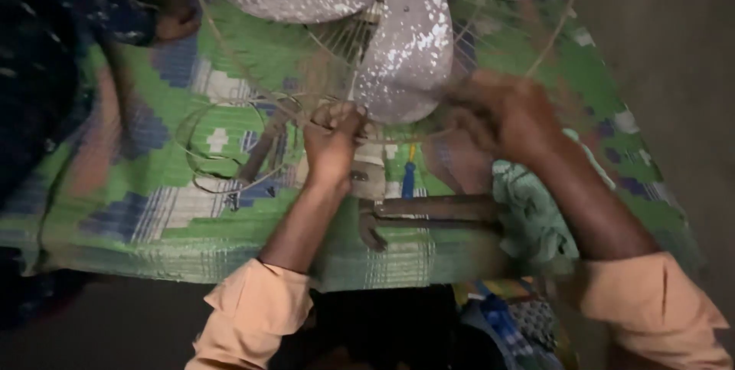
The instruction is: Disassembling and inspecting a table fan for repair.
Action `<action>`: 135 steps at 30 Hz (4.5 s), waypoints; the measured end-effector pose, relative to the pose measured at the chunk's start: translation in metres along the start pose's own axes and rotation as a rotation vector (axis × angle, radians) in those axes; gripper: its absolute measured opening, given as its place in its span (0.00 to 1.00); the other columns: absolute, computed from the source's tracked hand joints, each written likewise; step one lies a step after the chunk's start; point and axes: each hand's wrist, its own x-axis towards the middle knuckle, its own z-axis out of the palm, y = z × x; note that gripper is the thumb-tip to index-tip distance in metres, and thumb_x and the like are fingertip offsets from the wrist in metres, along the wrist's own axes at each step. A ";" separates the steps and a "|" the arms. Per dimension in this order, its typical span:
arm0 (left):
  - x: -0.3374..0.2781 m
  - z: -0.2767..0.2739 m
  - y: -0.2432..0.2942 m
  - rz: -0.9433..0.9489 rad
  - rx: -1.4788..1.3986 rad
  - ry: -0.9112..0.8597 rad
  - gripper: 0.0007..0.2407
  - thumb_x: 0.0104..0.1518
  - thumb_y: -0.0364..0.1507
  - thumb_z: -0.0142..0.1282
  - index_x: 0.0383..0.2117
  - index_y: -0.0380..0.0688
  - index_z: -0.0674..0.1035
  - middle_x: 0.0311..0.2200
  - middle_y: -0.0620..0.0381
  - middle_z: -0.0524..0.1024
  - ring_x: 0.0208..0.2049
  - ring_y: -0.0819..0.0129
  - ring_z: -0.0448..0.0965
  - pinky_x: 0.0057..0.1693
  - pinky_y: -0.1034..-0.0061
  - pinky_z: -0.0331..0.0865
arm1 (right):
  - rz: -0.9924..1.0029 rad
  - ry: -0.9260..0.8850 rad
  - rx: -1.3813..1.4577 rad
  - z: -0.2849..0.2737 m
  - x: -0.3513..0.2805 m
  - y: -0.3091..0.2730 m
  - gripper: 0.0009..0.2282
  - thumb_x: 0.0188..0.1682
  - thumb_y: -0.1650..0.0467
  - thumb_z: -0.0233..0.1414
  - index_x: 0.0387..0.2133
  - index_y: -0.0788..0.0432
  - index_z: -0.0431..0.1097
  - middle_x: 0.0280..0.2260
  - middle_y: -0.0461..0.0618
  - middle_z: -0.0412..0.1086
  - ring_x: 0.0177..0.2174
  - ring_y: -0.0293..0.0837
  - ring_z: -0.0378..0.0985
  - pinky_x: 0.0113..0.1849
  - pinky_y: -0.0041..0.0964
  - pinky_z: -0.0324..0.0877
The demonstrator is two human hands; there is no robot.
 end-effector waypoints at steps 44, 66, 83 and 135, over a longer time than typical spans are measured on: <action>0.000 0.000 -0.013 0.031 0.092 0.013 0.03 0.55 0.22 0.61 0.29 0.39 0.77 0.25 0.58 0.78 0.24 0.73 0.79 0.31 0.78 0.69 | -0.023 -0.068 -0.158 -0.012 -0.006 -0.016 0.09 0.47 0.72 0.62 0.41 0.55 0.80 0.29 0.51 0.75 0.22 0.46 0.77 0.28 0.43 0.73; 0.004 0.000 -0.016 0.070 0.093 0.045 0.05 0.54 0.20 0.60 0.34 0.37 0.77 0.26 0.57 0.80 0.25 0.72 0.78 0.33 0.78 0.70 | 0.043 -0.162 0.045 -0.024 -0.033 -0.007 0.06 0.43 0.75 0.59 0.34 0.61 0.76 0.32 0.56 0.74 0.32 0.53 0.80 0.36 0.44 0.73; -0.001 0.002 -0.014 0.083 0.160 0.041 0.05 0.54 0.21 0.61 0.35 0.36 0.78 0.25 0.58 0.78 0.24 0.75 0.77 0.32 0.81 0.69 | 0.046 -0.016 0.001 -0.006 -0.011 -0.026 0.07 0.45 0.74 0.62 0.36 0.62 0.77 0.29 0.55 0.74 0.28 0.50 0.79 0.31 0.43 0.71; -0.015 0.026 0.070 1.010 1.891 -0.817 0.45 0.56 0.65 0.30 0.65 0.34 0.65 0.69 0.42 0.60 0.73 0.54 0.54 0.73 0.38 0.33 | 0.641 0.666 0.351 0.269 -0.256 -0.028 0.13 0.48 0.74 0.59 0.45 0.67 0.71 0.38 0.56 0.76 0.38 0.45 0.80 0.43 0.38 0.75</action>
